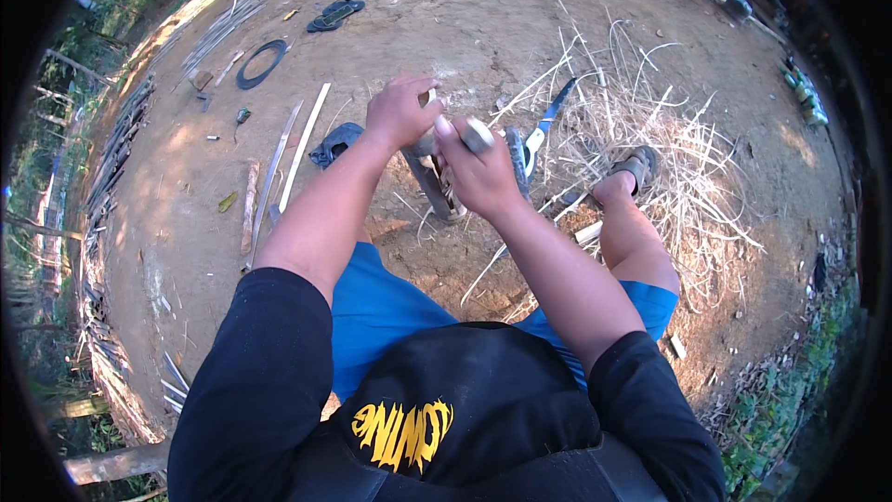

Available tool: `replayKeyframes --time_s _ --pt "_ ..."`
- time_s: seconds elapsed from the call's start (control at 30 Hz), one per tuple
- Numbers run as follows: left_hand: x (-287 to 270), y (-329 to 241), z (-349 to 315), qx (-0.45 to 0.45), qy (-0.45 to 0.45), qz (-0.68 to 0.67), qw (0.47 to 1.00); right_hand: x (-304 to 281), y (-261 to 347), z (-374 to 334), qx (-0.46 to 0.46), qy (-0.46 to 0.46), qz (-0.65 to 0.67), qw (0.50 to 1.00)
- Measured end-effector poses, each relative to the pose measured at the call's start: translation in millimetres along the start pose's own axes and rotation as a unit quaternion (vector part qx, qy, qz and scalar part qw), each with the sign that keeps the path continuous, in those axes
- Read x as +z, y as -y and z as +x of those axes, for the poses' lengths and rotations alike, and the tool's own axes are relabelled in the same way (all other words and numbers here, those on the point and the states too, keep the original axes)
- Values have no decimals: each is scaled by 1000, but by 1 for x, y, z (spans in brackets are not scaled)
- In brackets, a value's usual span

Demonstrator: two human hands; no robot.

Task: The person carves a slot into a bamboo segment using a knife, clears out the interior, and tests the fit of a thin bamboo strip.

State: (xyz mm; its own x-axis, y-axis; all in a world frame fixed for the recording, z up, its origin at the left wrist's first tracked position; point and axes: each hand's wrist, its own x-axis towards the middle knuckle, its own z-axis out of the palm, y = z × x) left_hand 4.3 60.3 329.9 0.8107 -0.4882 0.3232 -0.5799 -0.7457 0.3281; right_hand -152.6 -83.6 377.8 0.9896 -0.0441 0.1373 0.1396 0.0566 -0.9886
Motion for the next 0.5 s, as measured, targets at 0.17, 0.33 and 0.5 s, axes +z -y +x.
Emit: replayKeyframes --time_s 0.17,0.33,0.5 --pt "-19 -7 -10 -21 19 -19 999 12 -10 50 -29 -6 -7 1000" --pt "-21 -3 -10 -64 45 -41 996 20 -5 75 -6 12 -46 999" --pt "-18 17 2 -107 20 -55 992 2 -7 55 -3 -14 -34 999"
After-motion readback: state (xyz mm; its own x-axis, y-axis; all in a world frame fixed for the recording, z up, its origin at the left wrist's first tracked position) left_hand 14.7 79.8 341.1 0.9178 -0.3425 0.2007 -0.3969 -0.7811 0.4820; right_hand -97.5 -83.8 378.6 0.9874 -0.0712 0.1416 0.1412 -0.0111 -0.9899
